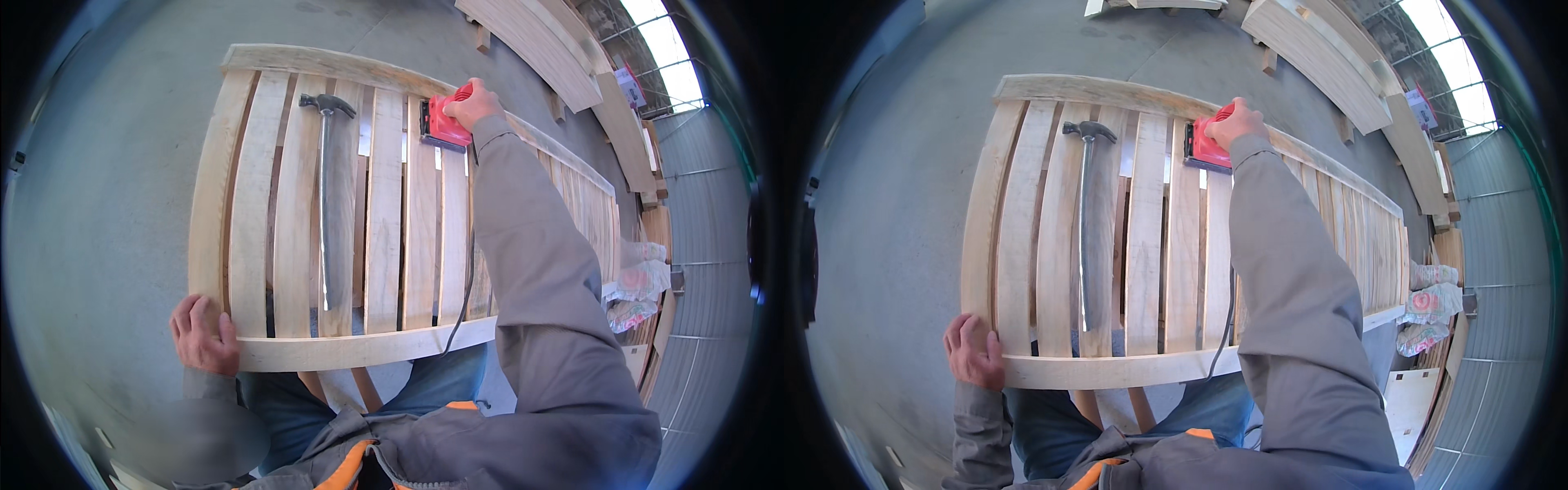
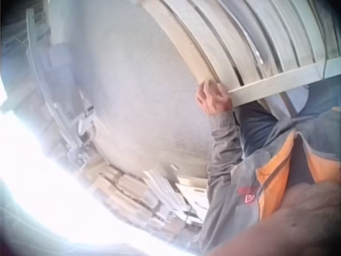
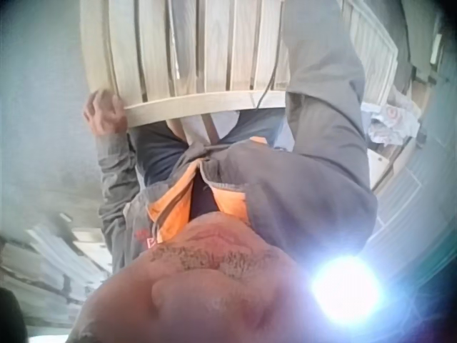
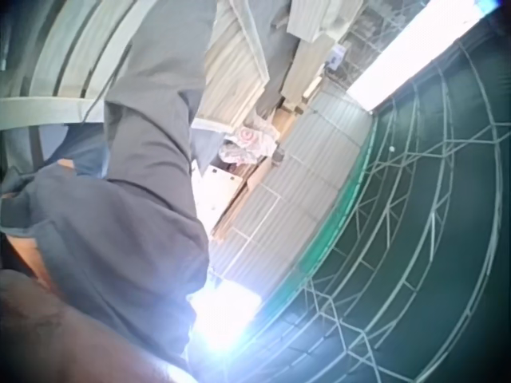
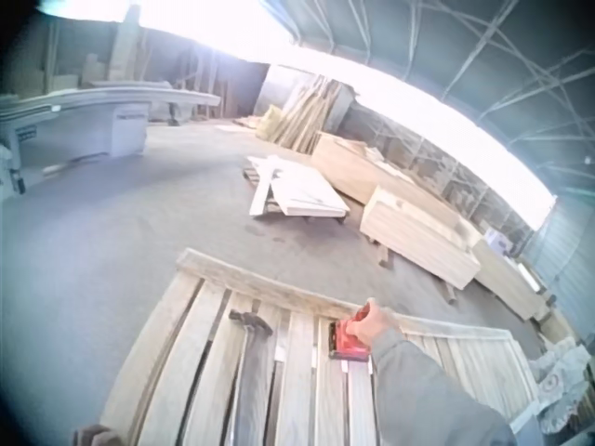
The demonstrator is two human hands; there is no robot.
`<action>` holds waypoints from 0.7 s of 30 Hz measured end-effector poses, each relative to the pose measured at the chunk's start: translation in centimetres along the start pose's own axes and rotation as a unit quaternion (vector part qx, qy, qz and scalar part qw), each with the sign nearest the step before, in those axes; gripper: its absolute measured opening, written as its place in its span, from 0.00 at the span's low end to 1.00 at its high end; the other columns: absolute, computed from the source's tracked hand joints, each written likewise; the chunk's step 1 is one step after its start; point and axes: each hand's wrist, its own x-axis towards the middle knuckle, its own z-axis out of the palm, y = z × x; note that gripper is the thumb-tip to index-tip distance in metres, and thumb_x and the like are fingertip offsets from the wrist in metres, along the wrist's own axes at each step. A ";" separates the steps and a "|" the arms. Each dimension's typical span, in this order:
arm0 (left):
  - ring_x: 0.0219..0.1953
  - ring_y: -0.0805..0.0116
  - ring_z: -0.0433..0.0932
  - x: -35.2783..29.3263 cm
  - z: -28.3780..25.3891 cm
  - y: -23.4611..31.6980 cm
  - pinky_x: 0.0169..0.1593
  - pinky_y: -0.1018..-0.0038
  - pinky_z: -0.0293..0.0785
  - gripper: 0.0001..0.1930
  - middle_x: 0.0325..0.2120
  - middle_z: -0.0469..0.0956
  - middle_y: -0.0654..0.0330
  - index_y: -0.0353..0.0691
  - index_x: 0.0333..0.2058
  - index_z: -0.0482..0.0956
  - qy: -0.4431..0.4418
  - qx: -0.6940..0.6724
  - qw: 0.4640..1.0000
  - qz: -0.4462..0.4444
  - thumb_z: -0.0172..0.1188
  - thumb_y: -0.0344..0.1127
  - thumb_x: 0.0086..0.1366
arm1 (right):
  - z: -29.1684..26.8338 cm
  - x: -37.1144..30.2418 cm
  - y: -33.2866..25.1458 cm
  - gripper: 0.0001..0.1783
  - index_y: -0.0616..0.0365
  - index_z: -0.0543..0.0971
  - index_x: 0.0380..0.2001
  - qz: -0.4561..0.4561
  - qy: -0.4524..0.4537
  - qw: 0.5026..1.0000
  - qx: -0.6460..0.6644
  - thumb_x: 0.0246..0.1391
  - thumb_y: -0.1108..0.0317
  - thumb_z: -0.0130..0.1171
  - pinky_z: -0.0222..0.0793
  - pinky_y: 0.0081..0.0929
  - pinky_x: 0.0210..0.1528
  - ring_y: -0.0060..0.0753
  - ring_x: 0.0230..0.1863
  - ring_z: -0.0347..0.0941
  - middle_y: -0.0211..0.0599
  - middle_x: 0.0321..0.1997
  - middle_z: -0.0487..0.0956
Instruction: The person uses a red electric sander to smooth the surface of a wooden slatted structure. The sander is moved back and forth across the slats while the person holds the structure steady with the other hand.
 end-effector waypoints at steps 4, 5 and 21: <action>0.59 0.40 0.74 0.1 -0.2 0.1 0.66 0.50 0.69 0.22 0.56 0.77 0.44 0.34 0.55 0.79 -0.001 -0.001 1.000 -0.002 0.65 0.31 0.61 | 0.3 -2.0 -0.5 0.54 0.51 0.69 0.72 -0.024 0.018 1.000 0.004 0.41 0.49 0.77 0.73 0.41 0.69 0.56 0.66 0.76 0.57 0.63 0.80; 0.59 0.40 0.74 0.0 0.0 -0.1 0.66 0.50 0.69 0.22 0.56 0.77 0.44 0.34 0.55 0.79 0.004 0.004 1.000 0.005 0.65 0.31 0.61 | 0.1 -2.7 -0.1 0.52 0.51 0.70 0.71 -0.040 0.015 0.999 0.015 0.43 0.48 0.76 0.73 0.41 0.68 0.58 0.66 0.76 0.57 0.63 0.79; 0.59 0.39 0.74 0.2 0.3 -0.1 0.66 0.51 0.69 0.22 0.56 0.76 0.42 0.33 0.54 0.79 -0.002 0.006 1.000 0.003 0.65 0.30 0.61 | 0.2 -6.0 0.2 0.51 0.48 0.69 0.71 -0.046 0.002 0.999 0.028 0.42 0.53 0.77 0.73 0.47 0.68 0.60 0.65 0.75 0.58 0.63 0.76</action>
